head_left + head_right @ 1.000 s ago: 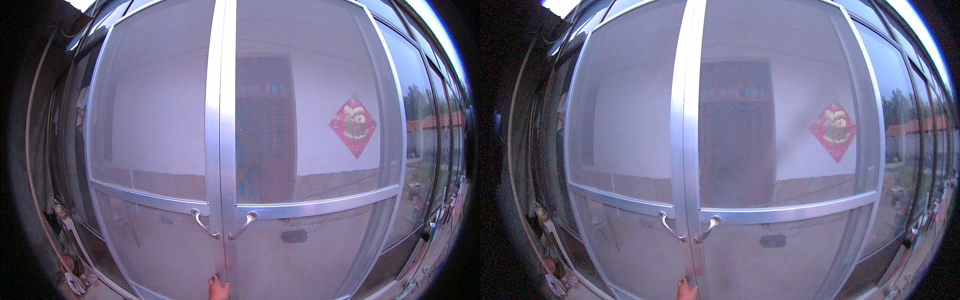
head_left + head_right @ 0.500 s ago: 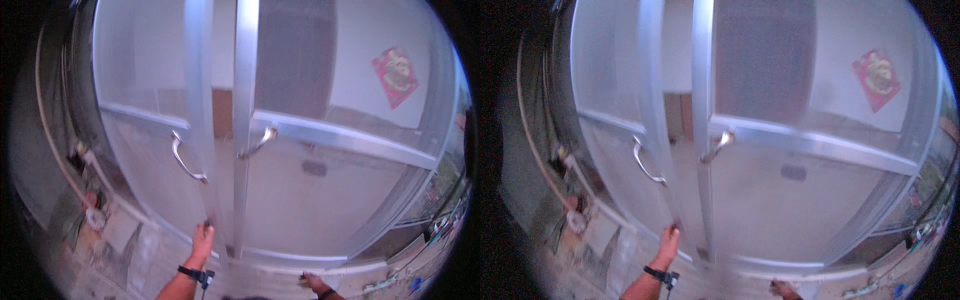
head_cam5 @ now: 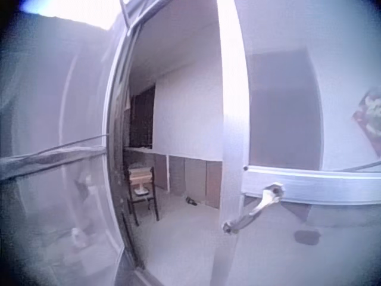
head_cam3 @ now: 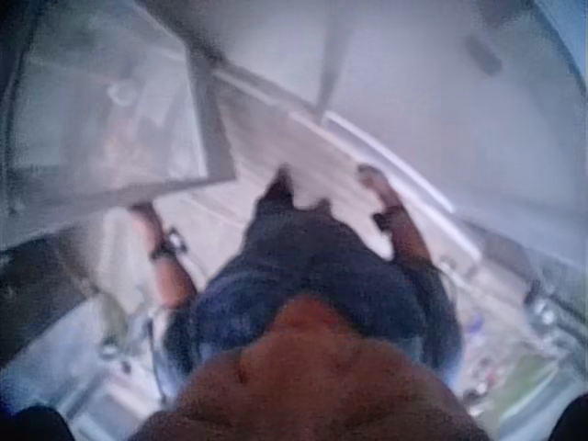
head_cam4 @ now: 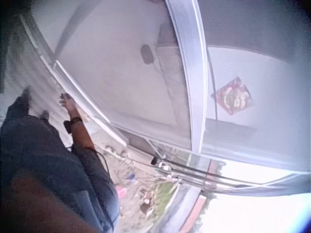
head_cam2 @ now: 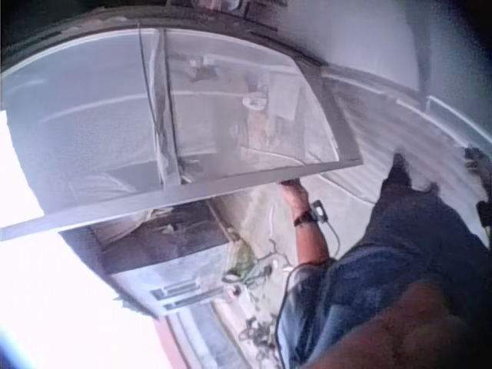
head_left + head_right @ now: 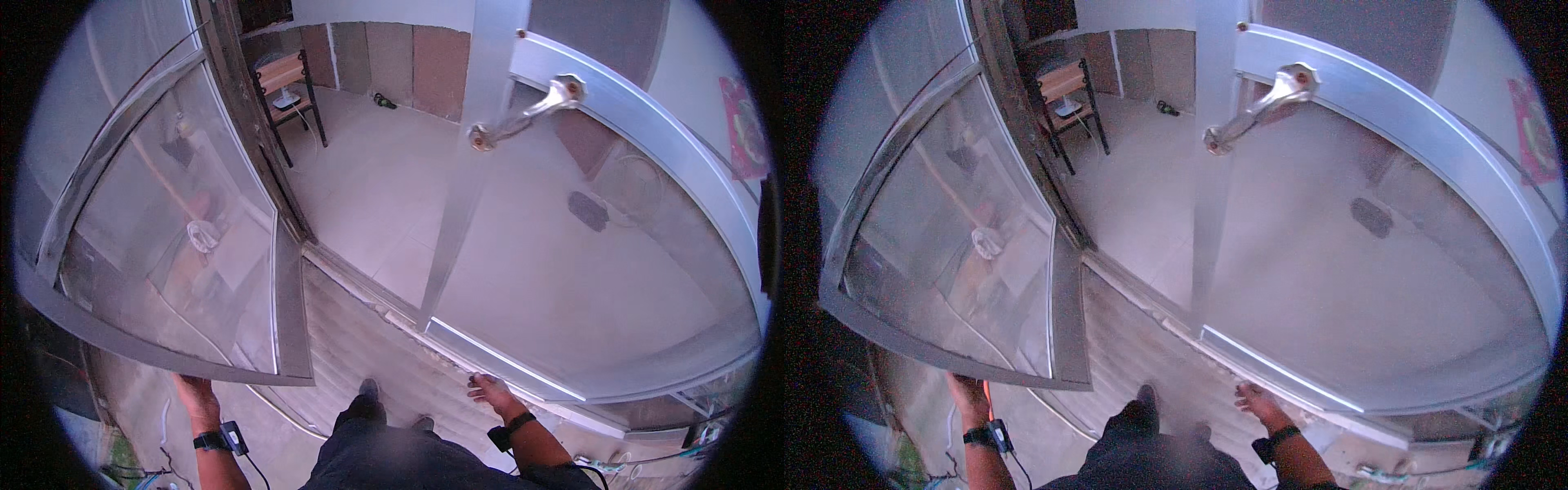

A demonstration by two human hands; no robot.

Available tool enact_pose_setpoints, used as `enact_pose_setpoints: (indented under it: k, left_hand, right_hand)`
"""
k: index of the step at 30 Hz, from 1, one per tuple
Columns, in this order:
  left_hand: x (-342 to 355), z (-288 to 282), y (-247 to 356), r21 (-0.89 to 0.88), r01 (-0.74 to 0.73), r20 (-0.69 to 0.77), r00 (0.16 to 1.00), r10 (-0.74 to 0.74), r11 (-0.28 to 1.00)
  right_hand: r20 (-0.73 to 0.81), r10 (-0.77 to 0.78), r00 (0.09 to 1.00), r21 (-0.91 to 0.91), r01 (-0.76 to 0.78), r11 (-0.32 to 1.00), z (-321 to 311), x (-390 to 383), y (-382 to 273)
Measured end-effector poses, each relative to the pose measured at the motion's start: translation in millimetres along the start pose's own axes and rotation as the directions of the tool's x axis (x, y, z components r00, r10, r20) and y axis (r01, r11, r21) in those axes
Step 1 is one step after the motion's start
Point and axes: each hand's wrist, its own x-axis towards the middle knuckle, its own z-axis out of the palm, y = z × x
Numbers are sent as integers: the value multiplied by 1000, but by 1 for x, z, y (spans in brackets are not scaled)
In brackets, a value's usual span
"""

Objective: The person uses a wrench to tighten a bolt on the rear wheel hub of a motorcycle. After completing the adjustment, the person walks away from the motorcycle and enters a nearby building.

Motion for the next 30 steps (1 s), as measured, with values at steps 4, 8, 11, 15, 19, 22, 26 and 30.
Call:
enact_pose_setpoints:
  k: [4,8,11,15,19,22,26,30]
  left_hand:
    - [54,-64,4,87,-85,-8,996,86,993]
    - [118,-144,4,134,-142,-172,971,164,981]
    - [137,-156,2,179,-174,-206,956,210,968]
    - [167,-200,14,355,-296,-214,897,386,886]
    - [181,-143,7,552,-122,-393,834,387,825]
    - [179,-98,-12,562,96,-478,848,228,822]
    - [193,-35,-53,553,365,-450,887,-100,749]
    - [228,25,-91,643,476,-304,878,-371,600]
  right_hand:
    - [114,26,993,-87,-16,996,55,47,-40]
    - [190,2,982,-188,35,982,109,101,-68]
    - [180,28,983,-213,11,977,149,144,-101]
    - [209,27,978,-276,32,961,203,218,-147]
    - [184,21,983,-222,21,975,243,272,-202]
    - [176,30,984,-289,22,957,259,291,-265]
    - [126,-58,990,-111,72,991,251,309,-334]
    - [51,-37,998,-15,38,999,230,335,-393]
